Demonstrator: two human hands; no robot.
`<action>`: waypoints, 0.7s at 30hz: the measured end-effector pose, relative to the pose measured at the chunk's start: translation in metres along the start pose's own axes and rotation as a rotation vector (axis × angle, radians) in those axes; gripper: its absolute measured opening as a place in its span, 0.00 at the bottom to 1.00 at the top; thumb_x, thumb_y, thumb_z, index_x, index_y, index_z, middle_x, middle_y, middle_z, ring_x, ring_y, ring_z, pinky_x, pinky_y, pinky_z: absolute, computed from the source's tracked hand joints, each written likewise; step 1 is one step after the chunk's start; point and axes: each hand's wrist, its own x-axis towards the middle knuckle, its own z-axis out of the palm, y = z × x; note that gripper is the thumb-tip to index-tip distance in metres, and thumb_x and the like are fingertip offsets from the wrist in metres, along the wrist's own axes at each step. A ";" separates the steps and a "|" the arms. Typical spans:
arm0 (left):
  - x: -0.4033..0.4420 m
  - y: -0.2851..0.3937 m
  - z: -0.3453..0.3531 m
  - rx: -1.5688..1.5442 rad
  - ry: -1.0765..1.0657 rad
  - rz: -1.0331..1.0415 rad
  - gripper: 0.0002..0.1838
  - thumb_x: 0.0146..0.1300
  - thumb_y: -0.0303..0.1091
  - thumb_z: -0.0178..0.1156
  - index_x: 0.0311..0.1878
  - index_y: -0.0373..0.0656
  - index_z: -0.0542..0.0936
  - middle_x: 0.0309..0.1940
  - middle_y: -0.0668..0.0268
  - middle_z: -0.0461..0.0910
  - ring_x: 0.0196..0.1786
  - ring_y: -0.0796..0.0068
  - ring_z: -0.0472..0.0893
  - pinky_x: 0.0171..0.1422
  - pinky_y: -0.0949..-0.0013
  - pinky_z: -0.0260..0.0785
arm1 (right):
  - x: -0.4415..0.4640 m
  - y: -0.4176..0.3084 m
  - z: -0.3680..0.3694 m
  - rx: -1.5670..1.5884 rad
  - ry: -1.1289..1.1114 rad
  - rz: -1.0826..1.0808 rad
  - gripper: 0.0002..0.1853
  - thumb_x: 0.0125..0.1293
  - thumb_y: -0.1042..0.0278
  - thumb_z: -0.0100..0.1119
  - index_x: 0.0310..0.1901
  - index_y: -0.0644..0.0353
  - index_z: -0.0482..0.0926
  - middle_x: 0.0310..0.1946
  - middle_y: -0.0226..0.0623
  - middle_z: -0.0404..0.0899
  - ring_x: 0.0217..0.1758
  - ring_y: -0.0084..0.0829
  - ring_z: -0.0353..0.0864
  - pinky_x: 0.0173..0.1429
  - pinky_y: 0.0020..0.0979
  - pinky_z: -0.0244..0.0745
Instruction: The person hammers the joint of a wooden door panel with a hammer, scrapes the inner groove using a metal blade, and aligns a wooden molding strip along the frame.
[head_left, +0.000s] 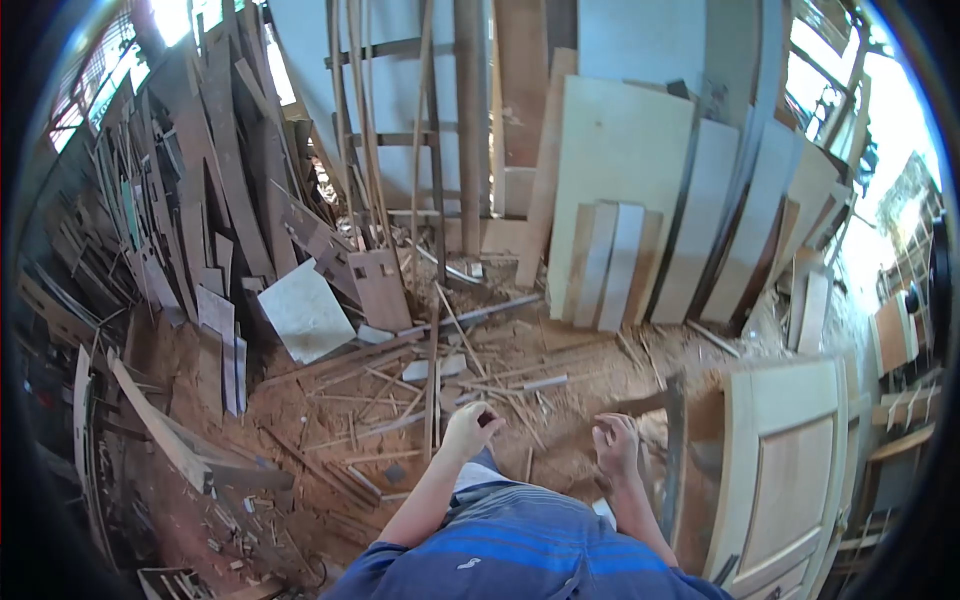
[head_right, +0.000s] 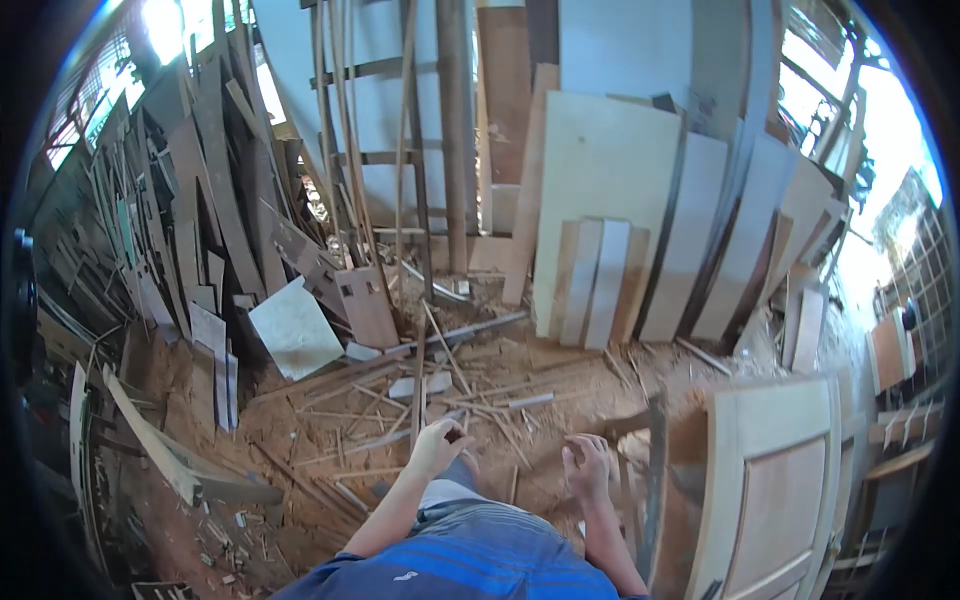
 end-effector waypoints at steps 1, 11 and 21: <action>0.020 -0.008 -0.025 0.013 -0.006 -0.023 0.16 0.65 0.38 0.84 0.36 0.37 0.88 0.34 0.55 0.90 0.36 0.56 0.90 0.45 0.56 0.82 | 0.029 -0.006 0.020 -0.024 -0.029 0.019 0.12 0.70 0.69 0.73 0.53 0.58 0.91 0.52 0.46 0.92 0.61 0.50 0.89 0.67 0.46 0.82; 0.136 -0.100 -0.221 0.062 0.187 -0.368 0.09 0.68 0.38 0.79 0.43 0.44 0.96 0.37 0.54 0.93 0.41 0.56 0.93 0.48 0.58 0.83 | 0.382 -0.155 0.166 0.216 -0.072 -0.129 0.11 0.76 0.68 0.73 0.54 0.63 0.91 0.45 0.44 0.90 0.52 0.39 0.91 0.60 0.37 0.84; 0.106 -0.147 -0.179 0.097 0.685 -0.842 0.10 0.66 0.32 0.81 0.41 0.36 0.90 0.35 0.56 0.93 0.38 0.65 0.92 0.47 0.61 0.83 | 0.752 -0.208 0.360 0.557 -0.266 -0.175 0.19 0.76 0.61 0.74 0.61 0.65 0.91 0.49 0.38 0.94 0.52 0.28 0.92 0.61 0.33 0.85</action>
